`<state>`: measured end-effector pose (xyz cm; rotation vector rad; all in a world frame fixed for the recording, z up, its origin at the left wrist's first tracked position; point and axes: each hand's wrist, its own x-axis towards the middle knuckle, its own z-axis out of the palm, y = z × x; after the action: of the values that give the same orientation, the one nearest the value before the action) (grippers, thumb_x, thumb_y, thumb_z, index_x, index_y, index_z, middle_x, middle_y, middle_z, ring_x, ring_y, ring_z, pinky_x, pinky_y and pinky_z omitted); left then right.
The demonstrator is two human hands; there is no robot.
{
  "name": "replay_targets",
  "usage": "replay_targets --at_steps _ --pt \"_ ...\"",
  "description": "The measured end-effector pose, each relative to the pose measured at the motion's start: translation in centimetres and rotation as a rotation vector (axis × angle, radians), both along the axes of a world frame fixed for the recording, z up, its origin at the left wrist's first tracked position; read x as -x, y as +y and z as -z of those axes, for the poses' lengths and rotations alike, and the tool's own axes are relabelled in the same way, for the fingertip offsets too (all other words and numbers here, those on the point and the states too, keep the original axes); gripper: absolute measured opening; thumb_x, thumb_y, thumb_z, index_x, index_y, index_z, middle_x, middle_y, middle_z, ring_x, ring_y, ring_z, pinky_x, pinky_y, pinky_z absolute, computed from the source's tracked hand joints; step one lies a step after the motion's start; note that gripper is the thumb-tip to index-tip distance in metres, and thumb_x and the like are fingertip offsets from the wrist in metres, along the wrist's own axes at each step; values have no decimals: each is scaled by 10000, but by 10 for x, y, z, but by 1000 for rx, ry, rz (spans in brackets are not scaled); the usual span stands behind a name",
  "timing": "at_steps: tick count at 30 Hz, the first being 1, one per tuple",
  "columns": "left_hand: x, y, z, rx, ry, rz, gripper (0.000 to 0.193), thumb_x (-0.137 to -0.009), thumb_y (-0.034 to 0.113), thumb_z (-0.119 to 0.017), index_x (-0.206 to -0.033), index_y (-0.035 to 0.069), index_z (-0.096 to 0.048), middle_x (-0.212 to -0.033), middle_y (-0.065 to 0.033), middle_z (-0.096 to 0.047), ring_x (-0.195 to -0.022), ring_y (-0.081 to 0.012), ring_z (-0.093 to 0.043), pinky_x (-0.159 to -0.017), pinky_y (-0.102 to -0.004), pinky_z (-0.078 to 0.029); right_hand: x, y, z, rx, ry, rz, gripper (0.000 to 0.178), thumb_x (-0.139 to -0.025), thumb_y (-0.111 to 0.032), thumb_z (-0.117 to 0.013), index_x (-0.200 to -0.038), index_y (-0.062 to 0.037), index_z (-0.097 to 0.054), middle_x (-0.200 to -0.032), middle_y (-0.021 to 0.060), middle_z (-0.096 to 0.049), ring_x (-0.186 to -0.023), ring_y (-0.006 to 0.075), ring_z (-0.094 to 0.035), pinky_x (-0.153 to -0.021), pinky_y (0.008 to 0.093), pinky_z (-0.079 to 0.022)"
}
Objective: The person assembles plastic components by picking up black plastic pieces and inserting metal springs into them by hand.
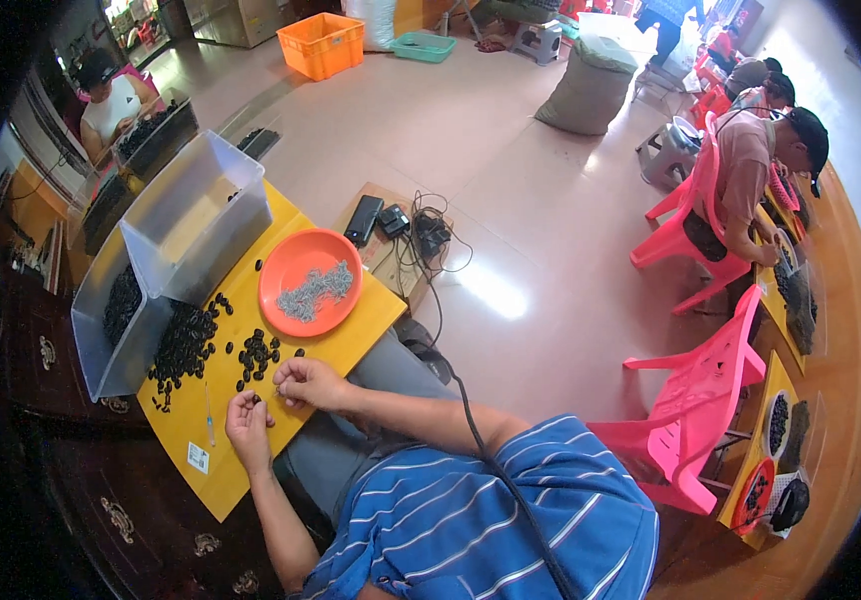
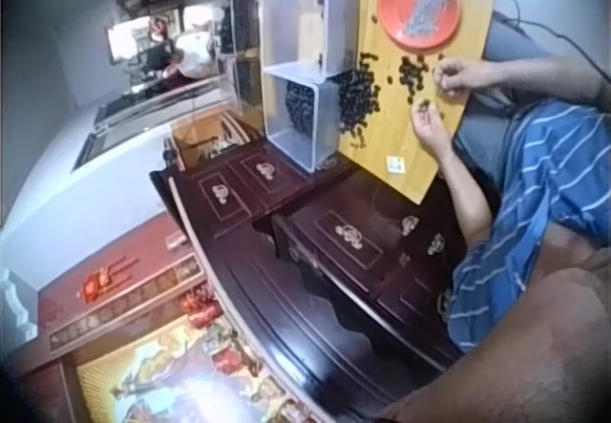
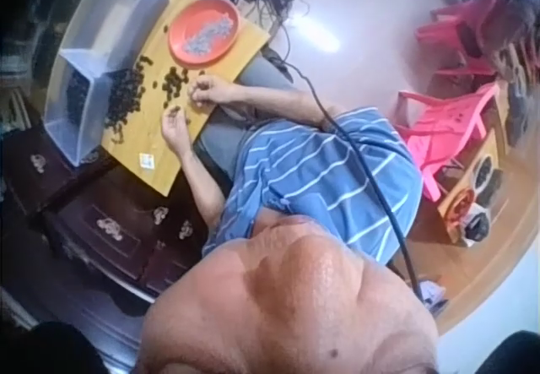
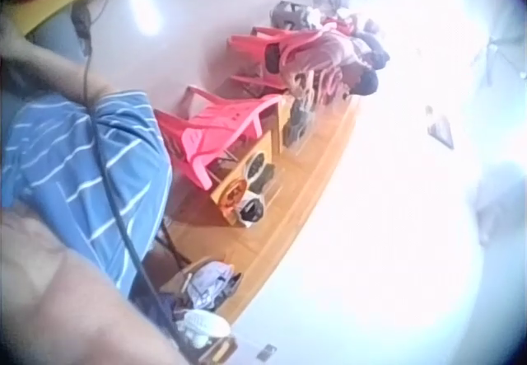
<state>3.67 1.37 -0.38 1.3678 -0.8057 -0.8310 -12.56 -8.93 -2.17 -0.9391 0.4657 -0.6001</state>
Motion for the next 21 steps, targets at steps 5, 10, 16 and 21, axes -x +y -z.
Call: replay_targets --at_steps 5,10,16,21 --pt "-4 1 6 2 9 71 242 -916 -28 -624 -1156 -22 -591 -923 -6 -597 -723 -50 -550 -645 -182 -467 4 -4 -3 5 -17 -28 109 -983 -101 -597 -1081 -54 -591 -926 -5 -622 -767 81 -625 -686 241 -535" --pt "-3 3 0 -31 -1 95 257 -903 -27 -637 -1155 -22 -589 -930 -6 -588 -733 -49 -541 -654 -180 -459 2 -3 -3 8 8 -17 114 -974 -95 -603 -1079 -51 -591 -924 -5 -619 -768 81 -623 -683 243 -535" --pt "-9 9 -6 -14 -43 106 262 -886 -21 -654 -1139 -14 -588 -920 5 -564 -759 -51 -532 -665 -182 -455 -7 3 -6 1 -17 -35 107 -973 -107 -612 -1067 -59 -591 -904 -13 -618 -758 76 -617 -669 237 -524" --pt "-8 9 -3 -100 -127 98 269 -886 19 -670 -1146 1 -607 -970 -6 -604 -894 -95 -592 -822 -245 -496 -3 0 0 -22 -12 -41 123 -976 -129 -615 -1088 -78 -620 -884 25 -663 -771 129 -674 -715 287 -570"
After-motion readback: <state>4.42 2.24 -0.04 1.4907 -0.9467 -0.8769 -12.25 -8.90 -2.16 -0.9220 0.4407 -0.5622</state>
